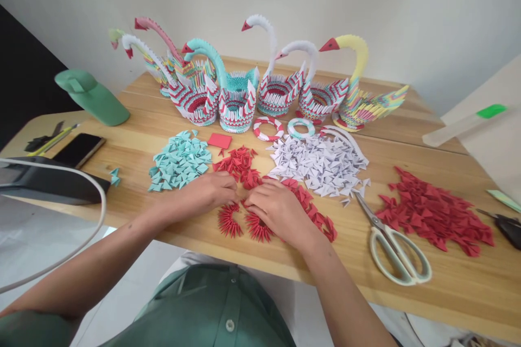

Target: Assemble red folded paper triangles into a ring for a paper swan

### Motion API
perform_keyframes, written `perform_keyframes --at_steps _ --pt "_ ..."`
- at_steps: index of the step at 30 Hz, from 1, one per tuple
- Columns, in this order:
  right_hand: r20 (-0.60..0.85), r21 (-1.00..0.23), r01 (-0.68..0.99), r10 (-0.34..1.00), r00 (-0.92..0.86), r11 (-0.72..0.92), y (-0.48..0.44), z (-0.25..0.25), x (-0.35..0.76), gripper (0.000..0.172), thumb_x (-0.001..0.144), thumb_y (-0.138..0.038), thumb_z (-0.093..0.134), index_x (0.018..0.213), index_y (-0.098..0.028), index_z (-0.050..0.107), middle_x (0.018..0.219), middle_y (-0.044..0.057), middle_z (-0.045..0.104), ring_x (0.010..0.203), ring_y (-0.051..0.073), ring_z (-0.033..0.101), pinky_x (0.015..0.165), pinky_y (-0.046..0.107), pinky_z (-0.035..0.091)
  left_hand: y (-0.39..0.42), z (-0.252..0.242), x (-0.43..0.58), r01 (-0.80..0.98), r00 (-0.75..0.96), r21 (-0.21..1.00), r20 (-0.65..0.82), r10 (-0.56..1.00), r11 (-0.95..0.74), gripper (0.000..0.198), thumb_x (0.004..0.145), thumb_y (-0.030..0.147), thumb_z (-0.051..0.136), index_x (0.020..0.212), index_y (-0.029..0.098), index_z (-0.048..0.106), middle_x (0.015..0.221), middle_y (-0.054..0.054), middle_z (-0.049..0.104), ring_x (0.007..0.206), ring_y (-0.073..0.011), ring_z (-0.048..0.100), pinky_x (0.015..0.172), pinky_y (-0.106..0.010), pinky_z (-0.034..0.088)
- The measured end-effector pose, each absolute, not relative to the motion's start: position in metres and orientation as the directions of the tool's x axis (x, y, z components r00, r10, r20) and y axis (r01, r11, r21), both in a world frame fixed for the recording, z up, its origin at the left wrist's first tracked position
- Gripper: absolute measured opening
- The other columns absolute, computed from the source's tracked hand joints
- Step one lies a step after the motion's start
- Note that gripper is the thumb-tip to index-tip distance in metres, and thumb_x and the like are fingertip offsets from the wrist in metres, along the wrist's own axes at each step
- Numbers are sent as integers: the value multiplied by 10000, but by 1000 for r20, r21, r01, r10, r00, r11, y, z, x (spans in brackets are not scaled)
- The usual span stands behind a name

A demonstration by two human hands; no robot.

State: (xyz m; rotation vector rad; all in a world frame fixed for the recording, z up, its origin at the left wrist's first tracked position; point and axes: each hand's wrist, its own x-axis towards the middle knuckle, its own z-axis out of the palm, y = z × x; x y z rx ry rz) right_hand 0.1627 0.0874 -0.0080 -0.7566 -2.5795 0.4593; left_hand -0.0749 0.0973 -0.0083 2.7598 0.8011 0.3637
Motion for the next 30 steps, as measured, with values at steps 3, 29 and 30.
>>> perform_keyframes --at_steps 3,29,30 --pt "291 -440 412 561 -775 798 89 -9 165 141 971 -163 571 910 -203 691 907 16 744 860 169 678 1007 424 433 96 -7 -75 492 810 337 162 564 -803 278 1006 142 468 927 180 731 854 -37 637 822 -171 550 734 -284 396" --pt "389 -440 312 492 -779 842 89 -16 172 234 1009 -227 514 911 -209 726 950 23 758 914 167 660 923 383 470 89 3 -74 481 793 433 155 589 -762 334 1028 139 387 910 172 698 855 -40 617 812 -161 545 725 -266 400" --pt "392 -440 312 492 -777 842 89 -15 172 233 1009 -225 514 910 -210 725 949 19 758 911 165 661 927 382 466 89 3 -73 482 792 437 152 591 -759 332 1030 145 392 903 169 698 853 -41 614 810 -161 545 729 -267 403"
